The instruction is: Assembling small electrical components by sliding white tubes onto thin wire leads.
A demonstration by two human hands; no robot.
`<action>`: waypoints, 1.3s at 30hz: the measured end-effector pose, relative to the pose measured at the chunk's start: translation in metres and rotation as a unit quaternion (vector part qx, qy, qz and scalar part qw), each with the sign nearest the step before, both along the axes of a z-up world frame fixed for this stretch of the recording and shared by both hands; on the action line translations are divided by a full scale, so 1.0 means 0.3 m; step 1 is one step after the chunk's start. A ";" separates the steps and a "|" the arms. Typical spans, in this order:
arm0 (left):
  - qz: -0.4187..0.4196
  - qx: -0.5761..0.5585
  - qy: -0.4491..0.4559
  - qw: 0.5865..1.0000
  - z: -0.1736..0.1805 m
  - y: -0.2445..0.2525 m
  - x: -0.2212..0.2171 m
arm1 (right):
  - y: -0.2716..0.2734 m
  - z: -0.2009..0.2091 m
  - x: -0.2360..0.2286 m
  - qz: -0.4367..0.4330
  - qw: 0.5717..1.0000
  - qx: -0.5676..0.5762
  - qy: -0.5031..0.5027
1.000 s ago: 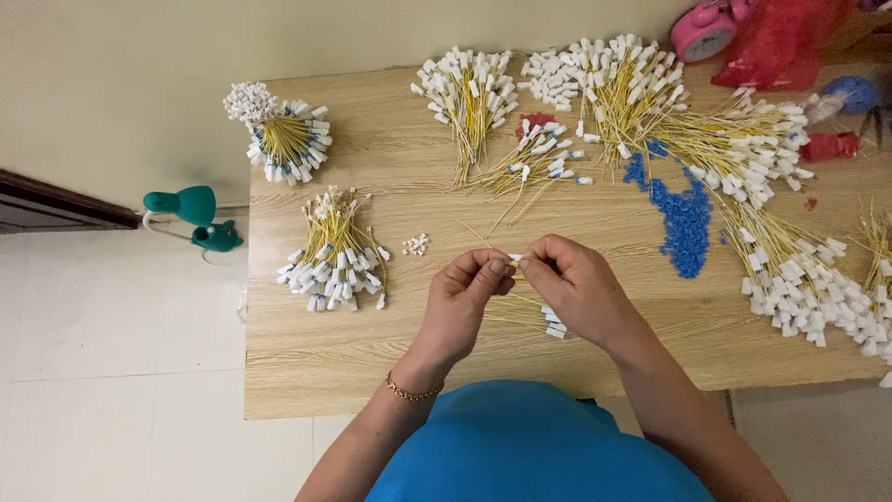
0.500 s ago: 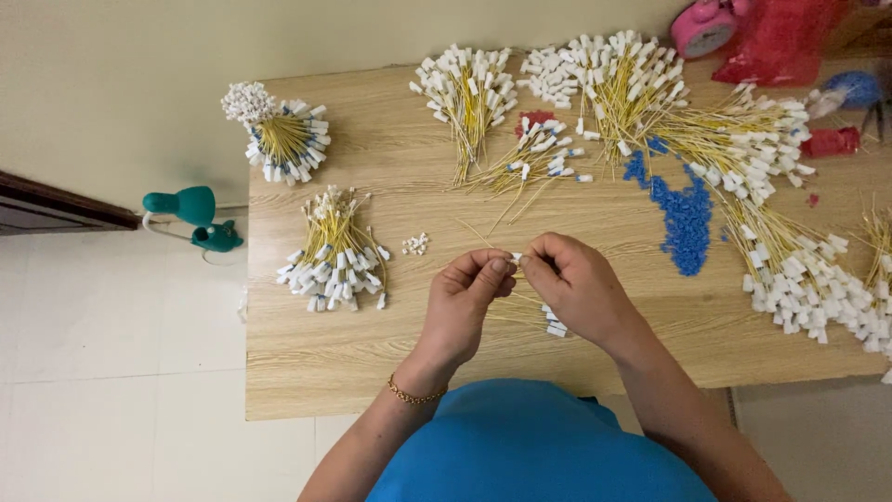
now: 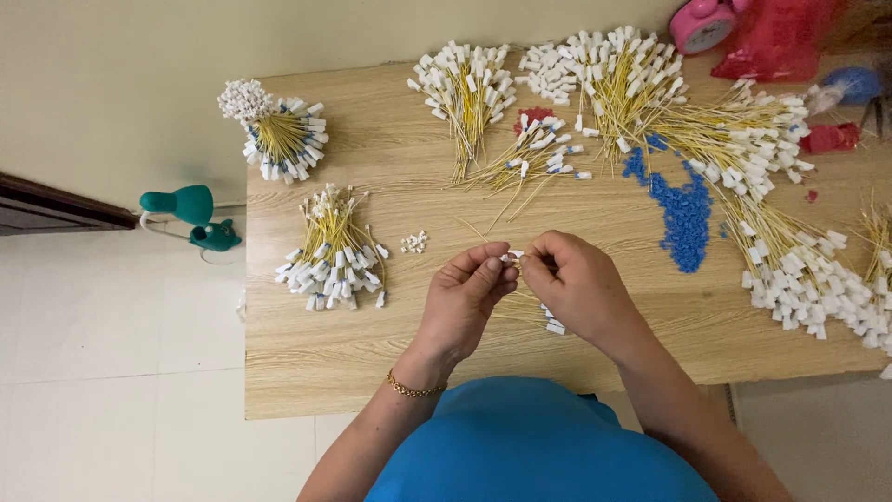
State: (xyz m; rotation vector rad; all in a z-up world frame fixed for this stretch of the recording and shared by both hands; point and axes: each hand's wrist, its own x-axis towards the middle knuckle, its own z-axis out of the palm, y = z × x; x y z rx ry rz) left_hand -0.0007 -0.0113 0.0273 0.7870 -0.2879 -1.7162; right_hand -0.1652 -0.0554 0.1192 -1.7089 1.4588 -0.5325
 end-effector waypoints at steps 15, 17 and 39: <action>-0.002 -0.023 -0.019 1.000 -0.007 0.003 0.000 | -0.003 0.011 -0.001 0.017 0.999 -0.037 0.029; -0.001 -0.024 -0.022 0.999 -0.005 0.001 0.000 | -0.005 0.013 0.000 0.022 0.998 -0.045 0.037; 0.000 -0.041 -0.032 0.999 -0.024 0.006 0.000 | -0.007 0.012 0.003 0.019 0.998 -0.028 0.055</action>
